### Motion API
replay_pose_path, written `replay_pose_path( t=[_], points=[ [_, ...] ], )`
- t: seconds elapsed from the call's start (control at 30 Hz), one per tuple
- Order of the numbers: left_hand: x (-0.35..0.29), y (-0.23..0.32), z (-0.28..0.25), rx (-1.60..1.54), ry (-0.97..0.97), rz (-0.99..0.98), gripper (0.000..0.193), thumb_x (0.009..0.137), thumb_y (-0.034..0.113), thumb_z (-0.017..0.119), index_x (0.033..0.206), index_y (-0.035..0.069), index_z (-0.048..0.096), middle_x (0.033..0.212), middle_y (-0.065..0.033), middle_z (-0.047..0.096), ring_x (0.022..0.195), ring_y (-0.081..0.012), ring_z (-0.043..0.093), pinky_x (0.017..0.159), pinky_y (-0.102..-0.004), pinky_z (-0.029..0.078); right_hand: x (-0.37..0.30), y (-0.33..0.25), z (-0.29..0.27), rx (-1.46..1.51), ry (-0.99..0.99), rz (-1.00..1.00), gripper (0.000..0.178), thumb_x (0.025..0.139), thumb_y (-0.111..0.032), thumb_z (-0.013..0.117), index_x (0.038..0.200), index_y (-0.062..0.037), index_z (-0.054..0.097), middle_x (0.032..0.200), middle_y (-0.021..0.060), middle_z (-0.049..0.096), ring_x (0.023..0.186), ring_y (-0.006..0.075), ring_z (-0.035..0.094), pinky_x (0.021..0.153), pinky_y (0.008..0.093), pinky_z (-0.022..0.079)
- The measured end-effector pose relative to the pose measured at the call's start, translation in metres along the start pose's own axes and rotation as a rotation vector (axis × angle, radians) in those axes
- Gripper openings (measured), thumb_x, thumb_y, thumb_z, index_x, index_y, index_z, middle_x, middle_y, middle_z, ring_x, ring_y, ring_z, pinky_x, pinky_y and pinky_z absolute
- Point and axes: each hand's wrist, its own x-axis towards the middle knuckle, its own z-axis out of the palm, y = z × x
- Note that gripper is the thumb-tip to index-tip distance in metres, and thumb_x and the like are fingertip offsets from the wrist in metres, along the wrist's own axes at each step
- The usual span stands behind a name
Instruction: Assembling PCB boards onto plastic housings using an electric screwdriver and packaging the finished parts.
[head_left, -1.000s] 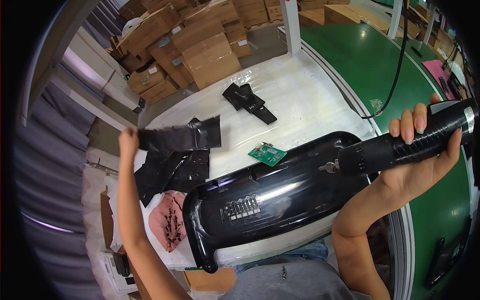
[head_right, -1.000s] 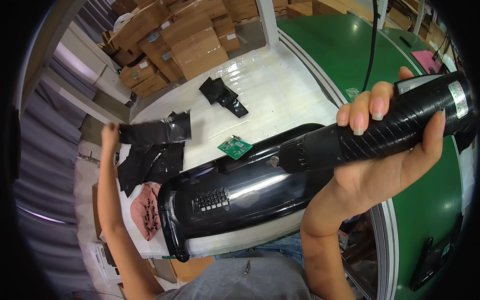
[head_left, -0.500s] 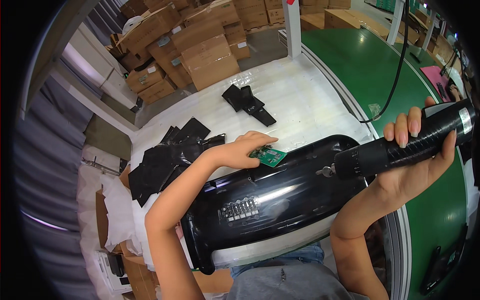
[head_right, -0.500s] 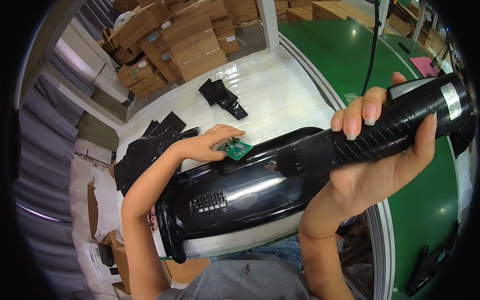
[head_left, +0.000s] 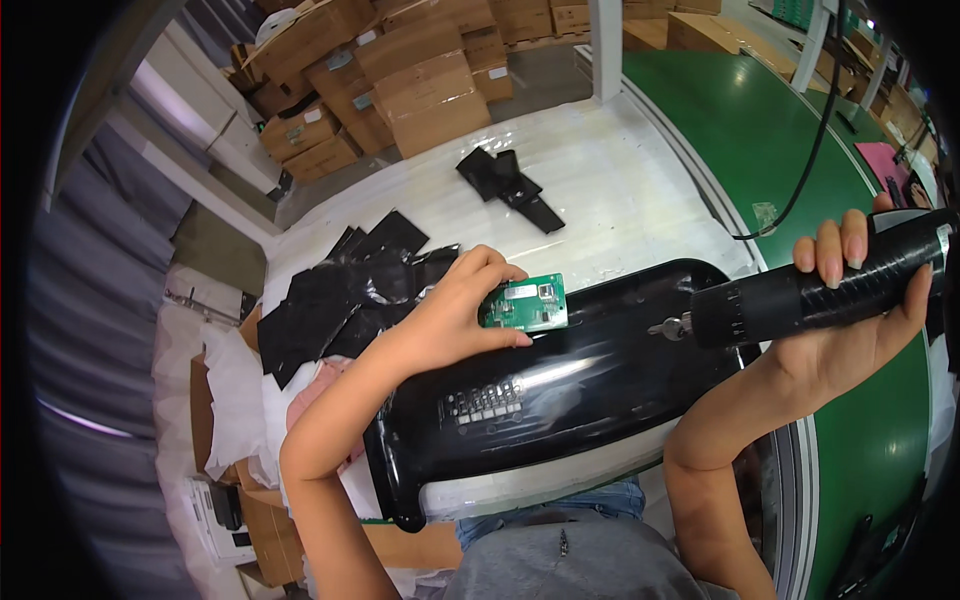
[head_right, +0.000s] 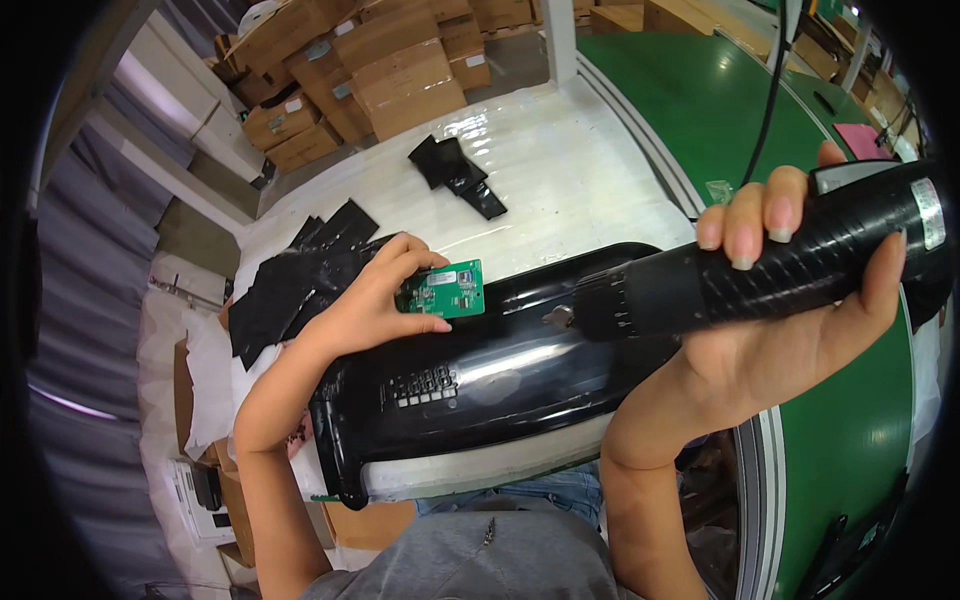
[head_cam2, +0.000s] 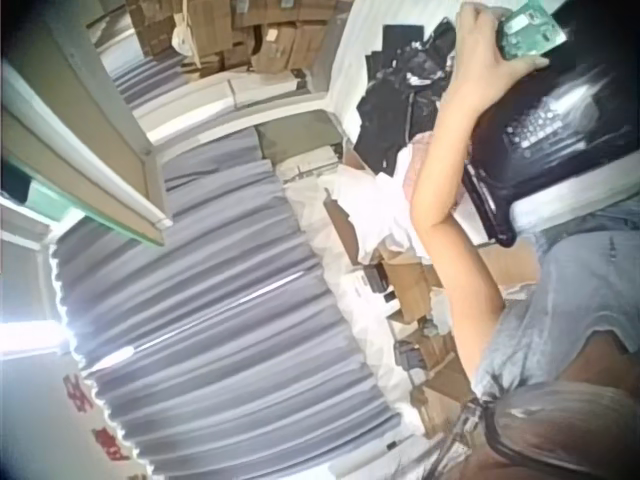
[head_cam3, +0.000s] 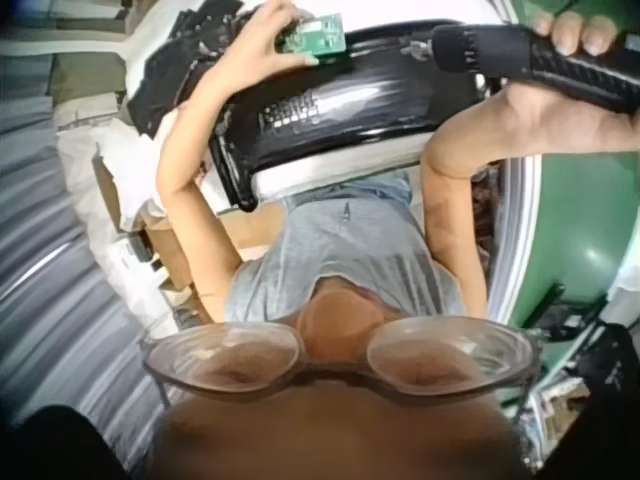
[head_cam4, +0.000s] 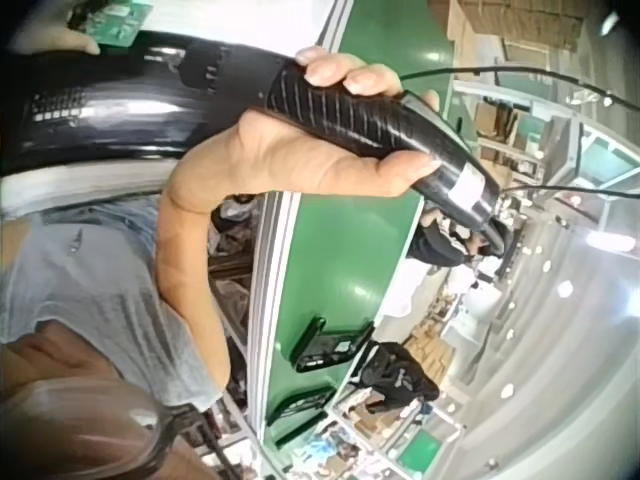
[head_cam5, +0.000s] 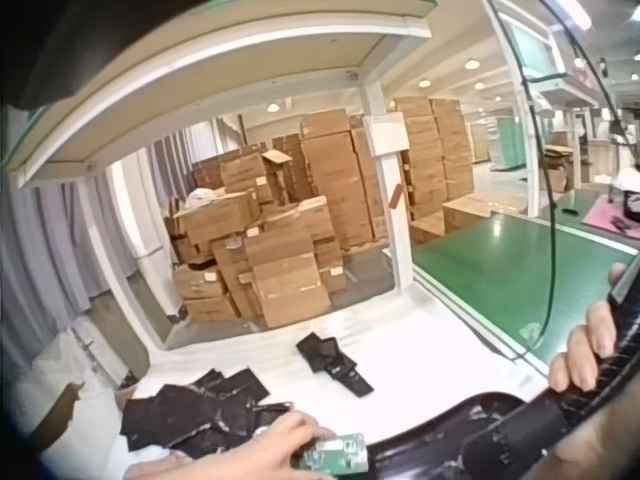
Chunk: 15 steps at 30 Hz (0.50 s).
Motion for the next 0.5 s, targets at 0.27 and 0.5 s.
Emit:
replay_pose_path(
  t=[0.27,0.5],
  points=[
    [-0.072,0.03,0.006,-0.042,0.2,-0.09,0.054,0.055,0.016,0.073,0.101,0.002,0.048,0.092,-0.0092,0.042,0.083,-0.0208,0.044,0.074,-0.0274,0.037,-0.002,0.002,-0.001,-0.006,-0.131,0.059,0.049,0.08,-0.036,0.039,0.11,0.003,0.032,0.076,0.0083,0.039,0.062,0.0173,0.039,0.062,0.0312,0.033],
    [-0.103,0.005,0.047,-0.022,0.158,-0.192,0.054,0.056,0.02,0.073,0.1,0.0,0.048,0.092,-0.0113,0.042,0.086,-0.0259,0.041,0.076,-0.0315,0.036,-0.009,0.018,0.02,-0.006,-0.14,0.126,0.045,0.079,-0.034,0.041,0.104,0.0038,0.036,0.076,0.0076,0.039,0.063,0.0163,0.039,0.063,0.0312,0.034]
  ],
)
